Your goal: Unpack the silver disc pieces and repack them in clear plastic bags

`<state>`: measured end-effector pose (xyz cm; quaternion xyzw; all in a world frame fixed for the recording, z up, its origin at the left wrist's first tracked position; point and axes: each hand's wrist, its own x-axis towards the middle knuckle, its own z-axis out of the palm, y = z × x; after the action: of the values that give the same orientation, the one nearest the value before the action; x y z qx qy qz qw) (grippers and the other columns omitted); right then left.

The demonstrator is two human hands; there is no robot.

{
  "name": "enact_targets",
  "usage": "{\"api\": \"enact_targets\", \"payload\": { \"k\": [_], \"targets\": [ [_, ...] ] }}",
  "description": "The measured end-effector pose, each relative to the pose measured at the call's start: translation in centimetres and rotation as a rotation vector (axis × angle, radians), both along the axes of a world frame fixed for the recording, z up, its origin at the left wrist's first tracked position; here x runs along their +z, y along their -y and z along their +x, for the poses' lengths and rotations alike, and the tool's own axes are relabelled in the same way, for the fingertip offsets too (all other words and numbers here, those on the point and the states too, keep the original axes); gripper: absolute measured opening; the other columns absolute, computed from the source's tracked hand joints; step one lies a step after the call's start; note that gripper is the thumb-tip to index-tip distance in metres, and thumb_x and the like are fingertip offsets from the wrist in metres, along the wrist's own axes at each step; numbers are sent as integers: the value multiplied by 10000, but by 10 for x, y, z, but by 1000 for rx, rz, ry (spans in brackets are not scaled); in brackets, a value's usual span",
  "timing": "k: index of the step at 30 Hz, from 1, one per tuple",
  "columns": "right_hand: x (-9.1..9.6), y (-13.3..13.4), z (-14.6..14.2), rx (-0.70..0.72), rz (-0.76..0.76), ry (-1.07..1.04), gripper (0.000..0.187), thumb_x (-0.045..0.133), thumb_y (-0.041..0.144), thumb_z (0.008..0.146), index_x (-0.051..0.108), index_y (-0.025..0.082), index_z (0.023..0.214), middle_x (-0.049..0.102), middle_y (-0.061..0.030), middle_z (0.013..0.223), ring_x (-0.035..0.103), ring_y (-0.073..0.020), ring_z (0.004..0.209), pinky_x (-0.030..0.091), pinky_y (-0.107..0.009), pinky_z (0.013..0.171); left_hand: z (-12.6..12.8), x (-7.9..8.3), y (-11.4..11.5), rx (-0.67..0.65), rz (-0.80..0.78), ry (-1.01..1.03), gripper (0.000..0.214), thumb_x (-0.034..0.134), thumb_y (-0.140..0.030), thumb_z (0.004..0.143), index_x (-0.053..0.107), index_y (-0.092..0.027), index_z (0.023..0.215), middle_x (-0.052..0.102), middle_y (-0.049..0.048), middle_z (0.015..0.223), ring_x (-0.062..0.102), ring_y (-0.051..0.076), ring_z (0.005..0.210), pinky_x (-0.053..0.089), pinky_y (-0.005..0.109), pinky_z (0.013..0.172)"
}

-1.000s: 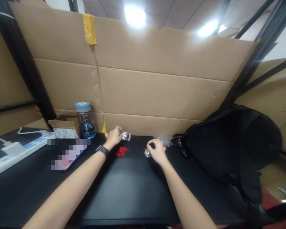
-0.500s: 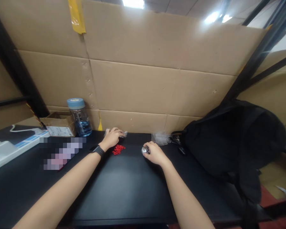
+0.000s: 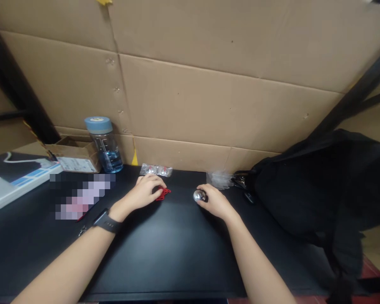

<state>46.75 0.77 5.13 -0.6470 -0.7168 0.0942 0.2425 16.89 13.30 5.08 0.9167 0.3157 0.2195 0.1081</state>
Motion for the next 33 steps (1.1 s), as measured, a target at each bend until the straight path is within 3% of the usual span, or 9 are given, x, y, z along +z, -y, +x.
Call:
{"api": "enact_targets", "payload": {
  "k": [5,10,22,28,33],
  "targets": [
    [0,-2,1,27,-23,-40,412,710,203,774,630,286,1169,661,-37,1105,640,-204,982,490,-327,850,-5,2,-1,-84,-47,-24,226,603,-349,852,728,-302,1034,682,51,1140,520,290,1160,338,436,996],
    [-4,-4,2,28,-19,-86,406,715,202,778,632,276,1168,662,-36,1089,638,-197,967,493,-331,853,4,-9,3,31,-9,30,276,576,-394,890,693,-301,1122,668,61,1206,504,310,1187,338,453,969],
    [2,-4,-4,40,62,-119,380,723,206,777,641,268,1143,657,-42,1087,609,-217,1009,462,-375,923,23,-24,1,39,-28,52,99,635,-335,849,716,-279,854,676,47,1149,489,307,1169,333,450,938],
    [11,-2,-16,93,146,-185,365,687,165,791,623,260,1138,648,-48,1117,594,-218,1029,456,-384,947,28,-14,7,-1,8,88,126,590,-343,913,687,-271,878,679,40,1158,481,287,1198,297,428,952],
    [16,1,-25,118,163,-282,372,666,169,796,609,260,1152,632,-55,1156,606,-204,1016,485,-345,897,32,0,25,27,0,183,159,523,-356,966,653,-265,945,716,14,1044,582,233,1069,294,405,948]
  ]
}}
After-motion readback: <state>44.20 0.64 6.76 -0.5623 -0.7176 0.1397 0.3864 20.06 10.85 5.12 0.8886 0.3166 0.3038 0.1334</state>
